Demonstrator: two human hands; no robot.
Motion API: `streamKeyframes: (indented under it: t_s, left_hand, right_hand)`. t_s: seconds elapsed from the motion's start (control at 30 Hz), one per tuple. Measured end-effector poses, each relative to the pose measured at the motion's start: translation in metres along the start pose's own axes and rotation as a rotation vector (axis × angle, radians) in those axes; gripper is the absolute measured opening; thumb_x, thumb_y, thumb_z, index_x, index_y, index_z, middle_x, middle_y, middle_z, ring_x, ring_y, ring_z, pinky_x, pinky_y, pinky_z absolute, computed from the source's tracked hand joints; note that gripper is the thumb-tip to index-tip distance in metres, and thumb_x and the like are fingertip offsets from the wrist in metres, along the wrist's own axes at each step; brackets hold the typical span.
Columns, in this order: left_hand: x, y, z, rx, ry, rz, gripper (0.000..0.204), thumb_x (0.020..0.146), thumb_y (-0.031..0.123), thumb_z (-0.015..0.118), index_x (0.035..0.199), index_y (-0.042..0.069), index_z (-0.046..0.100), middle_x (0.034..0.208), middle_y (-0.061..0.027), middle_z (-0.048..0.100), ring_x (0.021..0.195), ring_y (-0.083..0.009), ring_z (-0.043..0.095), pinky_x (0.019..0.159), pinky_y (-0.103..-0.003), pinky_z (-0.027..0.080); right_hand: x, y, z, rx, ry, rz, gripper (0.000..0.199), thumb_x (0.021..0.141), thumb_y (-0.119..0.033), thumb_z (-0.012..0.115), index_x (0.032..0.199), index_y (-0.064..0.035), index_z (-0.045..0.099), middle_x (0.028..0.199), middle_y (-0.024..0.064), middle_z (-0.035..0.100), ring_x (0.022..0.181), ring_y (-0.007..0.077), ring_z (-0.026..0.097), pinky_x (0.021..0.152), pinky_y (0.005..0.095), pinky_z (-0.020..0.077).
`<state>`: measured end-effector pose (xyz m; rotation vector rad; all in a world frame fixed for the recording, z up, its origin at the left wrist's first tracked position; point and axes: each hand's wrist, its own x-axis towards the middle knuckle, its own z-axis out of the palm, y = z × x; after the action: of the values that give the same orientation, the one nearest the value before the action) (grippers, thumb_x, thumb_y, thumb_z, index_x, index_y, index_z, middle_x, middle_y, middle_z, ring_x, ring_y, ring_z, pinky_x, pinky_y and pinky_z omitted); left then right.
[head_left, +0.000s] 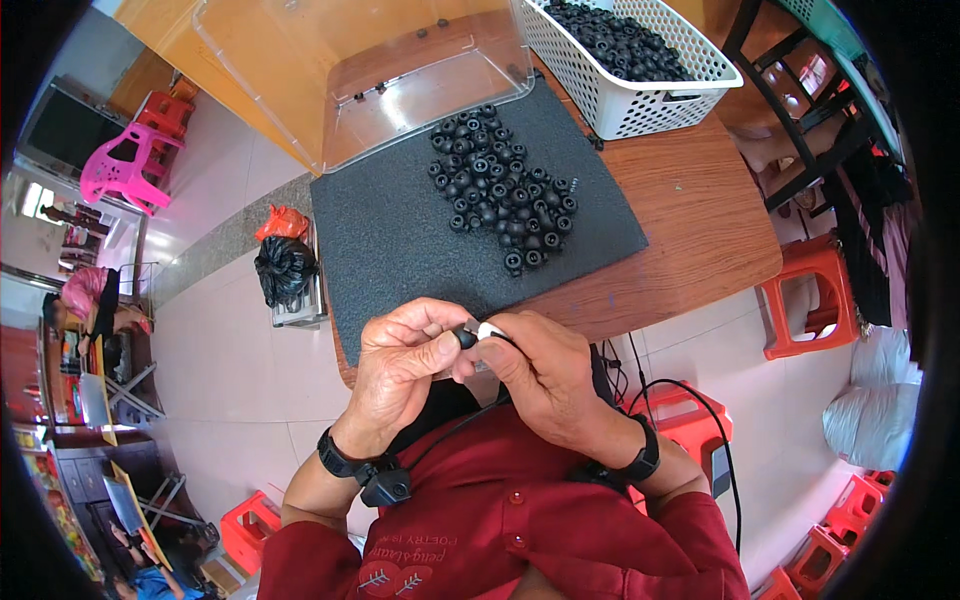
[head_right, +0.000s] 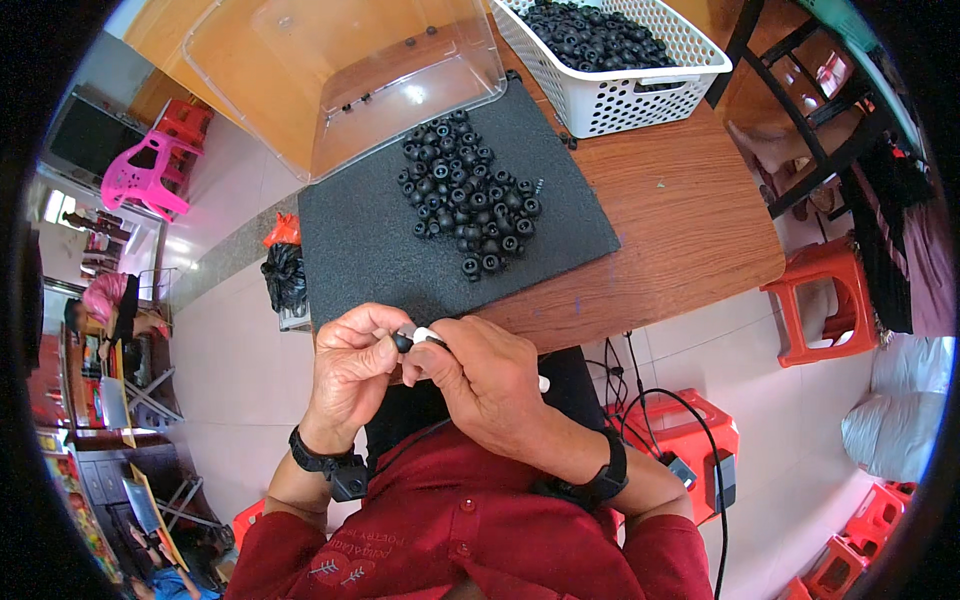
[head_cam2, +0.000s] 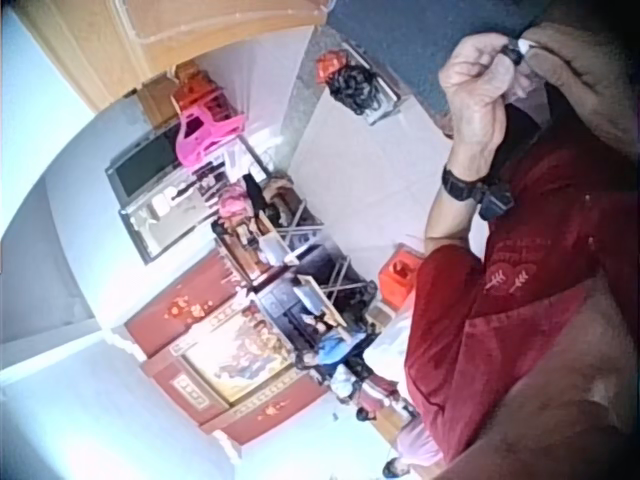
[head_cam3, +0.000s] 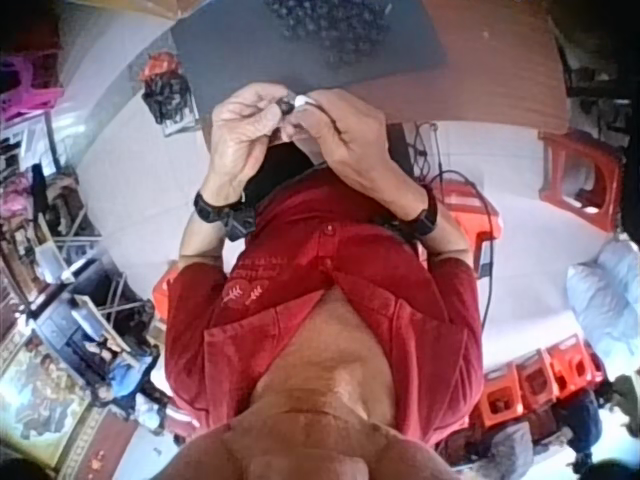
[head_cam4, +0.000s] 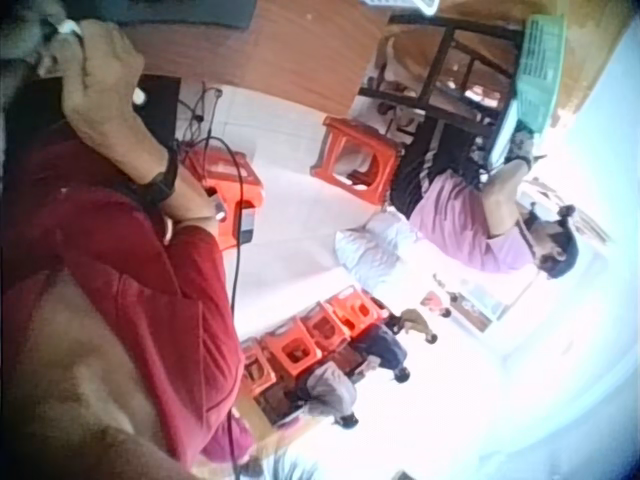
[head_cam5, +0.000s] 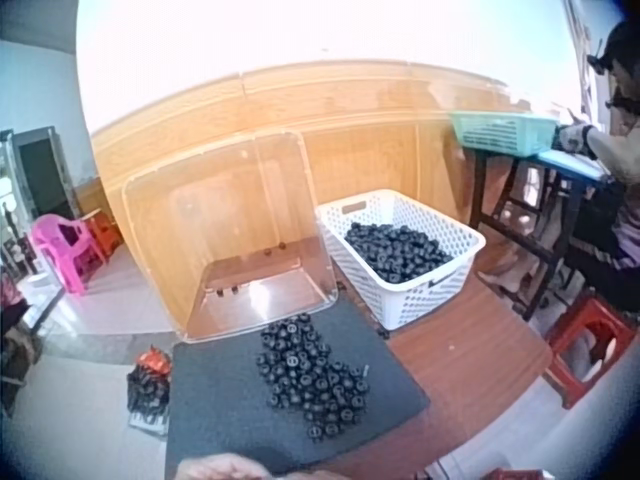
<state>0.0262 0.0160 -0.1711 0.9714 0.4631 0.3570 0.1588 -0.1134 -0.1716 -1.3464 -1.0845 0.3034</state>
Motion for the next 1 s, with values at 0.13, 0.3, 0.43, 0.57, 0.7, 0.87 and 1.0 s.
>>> streamKeyframes:
  t_s: [0.13, 0.3, 0.43, 0.57, 0.7, 0.87, 1.0]
  left_hand:
    - [0.001, -0.004, -0.001, -0.028, -0.008, 0.011, 0.028, 0.087, 0.010, 0.073, 0.109, -0.004, 0.064, 0.093, -0.0120, 0.070, 0.070, -0.0159, 0.066, 0.063, -0.026, 0.054]
    - [0.003, -0.004, -0.001, -0.036, -0.024, 0.003, 0.028, 0.087, 0.010, 0.073, 0.109, -0.005, 0.064, 0.093, -0.0120, 0.070, 0.070, -0.0159, 0.066, 0.063, -0.026, 0.054]
    - [0.002, -0.006, 0.000, -0.034, -0.008, 0.014, 0.029, 0.087, 0.010, 0.073, 0.110, -0.005, 0.064, 0.091, -0.0128, 0.070, 0.070, -0.0163, 0.067, 0.063, -0.027, 0.054]
    - [0.001, -0.008, -0.002, -0.026, 0.000, 0.016, 0.029, 0.087, 0.010, 0.073, 0.109, -0.005, 0.064, 0.090, -0.0136, 0.070, 0.070, -0.0169, 0.067, 0.063, -0.027, 0.055]
    - [0.000, -0.008, -0.002, -0.004, 0.012, 0.010, 0.029, 0.086, 0.011, 0.073, 0.109, -0.005, 0.064, 0.090, -0.0137, 0.070, 0.069, -0.0173, 0.067, 0.062, -0.027, 0.054]
    - [0.001, -0.012, 0.001, -0.034, 0.025, 0.007, 0.030, 0.086, 0.012, 0.074, 0.108, -0.006, 0.064, 0.091, -0.0139, 0.070, 0.067, -0.0174, 0.065, 0.061, -0.028, 0.054]
    - [0.000, -0.013, 0.000, -0.021, 0.024, 0.008, 0.029, 0.086, 0.012, 0.074, 0.108, -0.006, 0.065, 0.091, -0.0141, 0.070, 0.067, -0.0174, 0.065, 0.061, -0.028, 0.053]
  right_hand:
    - [-0.003, 0.004, 0.000, -0.033, 0.003, -0.012, 0.015, 0.095, -0.016, 0.061, 0.086, -0.0035, 0.063, 0.071, 0.0073, 0.062, 0.063, 0.0280, 0.060, 0.057, 0.0380, 0.0454]
    - [-0.007, 0.008, 0.000, -0.092, 0.004, -0.016, 0.015, 0.094, -0.016, 0.062, 0.087, -0.0038, 0.063, 0.070, 0.0089, 0.060, 0.062, 0.0294, 0.060, 0.056, 0.0393, 0.0450]
    - [-0.007, 0.010, 0.000, -0.094, 0.015, -0.019, 0.015, 0.094, -0.016, 0.062, 0.086, -0.0040, 0.063, 0.069, 0.0096, 0.059, 0.061, 0.0298, 0.059, 0.055, 0.0395, 0.0445]
    - [-0.006, 0.011, 0.000, -0.115, 0.018, -0.039, 0.016, 0.094, -0.017, 0.061, 0.085, -0.0044, 0.062, 0.068, 0.0096, 0.058, 0.060, 0.0299, 0.058, 0.054, 0.0397, 0.0442]
    - [-0.009, 0.014, 0.001, -0.150, 0.013, -0.042, 0.017, 0.095, -0.018, 0.061, 0.084, -0.0049, 0.061, 0.067, 0.0092, 0.057, 0.060, 0.0297, 0.058, 0.054, 0.0399, 0.0443]
    - [-0.010, 0.015, 0.000, -0.165, -0.013, -0.043, 0.017, 0.094, -0.018, 0.062, 0.083, -0.0057, 0.060, 0.066, 0.0089, 0.055, 0.060, 0.0294, 0.057, 0.054, 0.0399, 0.0445]
    - [-0.011, 0.013, -0.002, -0.185, -0.026, -0.035, 0.018, 0.094, -0.018, 0.062, 0.080, -0.0066, 0.060, 0.066, 0.0087, 0.055, 0.059, 0.0288, 0.057, 0.054, 0.0397, 0.0442]
